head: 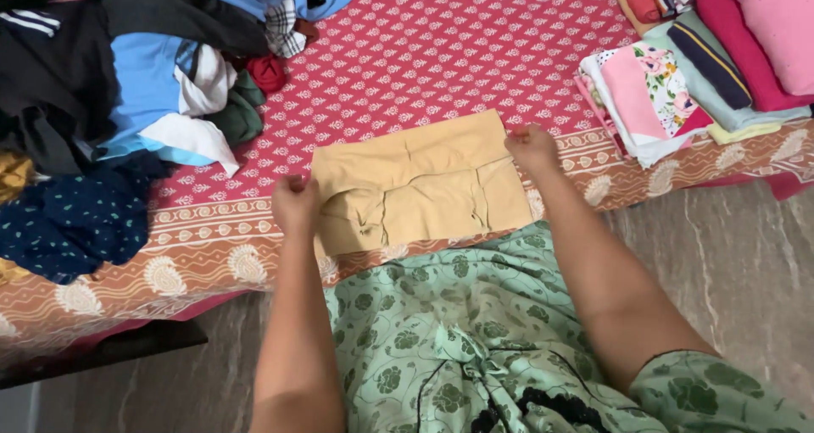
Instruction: Fold various items of clothing including a pink top, a dark blue skirt, and a yellow top on a bed.
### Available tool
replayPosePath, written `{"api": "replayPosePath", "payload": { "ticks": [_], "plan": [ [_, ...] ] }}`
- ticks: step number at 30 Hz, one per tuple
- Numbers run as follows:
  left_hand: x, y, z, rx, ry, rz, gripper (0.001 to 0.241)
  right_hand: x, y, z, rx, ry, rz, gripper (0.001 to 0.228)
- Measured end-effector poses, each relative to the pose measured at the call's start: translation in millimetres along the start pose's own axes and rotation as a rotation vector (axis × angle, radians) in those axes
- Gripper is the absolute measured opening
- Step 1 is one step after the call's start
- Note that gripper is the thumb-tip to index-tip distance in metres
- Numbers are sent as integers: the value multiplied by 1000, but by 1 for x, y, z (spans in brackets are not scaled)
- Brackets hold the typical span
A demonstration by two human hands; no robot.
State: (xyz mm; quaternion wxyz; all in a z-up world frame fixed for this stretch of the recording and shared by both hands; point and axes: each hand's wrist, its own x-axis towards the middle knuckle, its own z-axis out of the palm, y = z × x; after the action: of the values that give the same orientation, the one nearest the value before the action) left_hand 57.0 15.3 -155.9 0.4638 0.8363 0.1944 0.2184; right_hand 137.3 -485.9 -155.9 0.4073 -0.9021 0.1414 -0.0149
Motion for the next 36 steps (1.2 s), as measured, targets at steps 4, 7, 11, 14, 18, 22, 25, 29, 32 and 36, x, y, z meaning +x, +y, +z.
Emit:
{"api": "replayPosePath", "payload": {
  "ticks": [4, 7, 11, 14, 18, 22, 25, 29, 32, 36],
  "plan": [
    [-43, 29, -17, 196, -36, -133, 35, -36, -31, -11, -134, 51, 112, 44],
    [-61, 50, -23, 240, 32, -100, 42, -47, -39, -13, -264, 9, 160, 48],
    [-68, 54, -20, 320, 35, -77, 48, -47, -16, -1, -164, 131, 101, 42],
    [-58, 55, -14, 363, 35, -138, 48, -51, -6, 9, 169, 239, -45, 27],
    [-57, 63, -6, 386, 38, -38, 42, -65, -24, 4, 101, 333, -127, 19],
    [-63, 81, -6, 550, 41, -149, 34, -60, -20, 8, 134, 341, -227, 22],
    [-70, 93, -14, 518, 2, -181, 47, -54, -12, 10, 182, 244, -94, 25],
    [-74, 54, -1, 443, 41, 238, 32, -51, -6, 8, 268, 175, 39, 25],
    [-76, 45, -1, 387, -58, 255, 14, -43, 0, 6, 315, 108, 113, 18],
    [-74, 51, -17, 333, -44, 344, 10, -40, -1, -4, 346, 73, 147, 18]
  ]
}}
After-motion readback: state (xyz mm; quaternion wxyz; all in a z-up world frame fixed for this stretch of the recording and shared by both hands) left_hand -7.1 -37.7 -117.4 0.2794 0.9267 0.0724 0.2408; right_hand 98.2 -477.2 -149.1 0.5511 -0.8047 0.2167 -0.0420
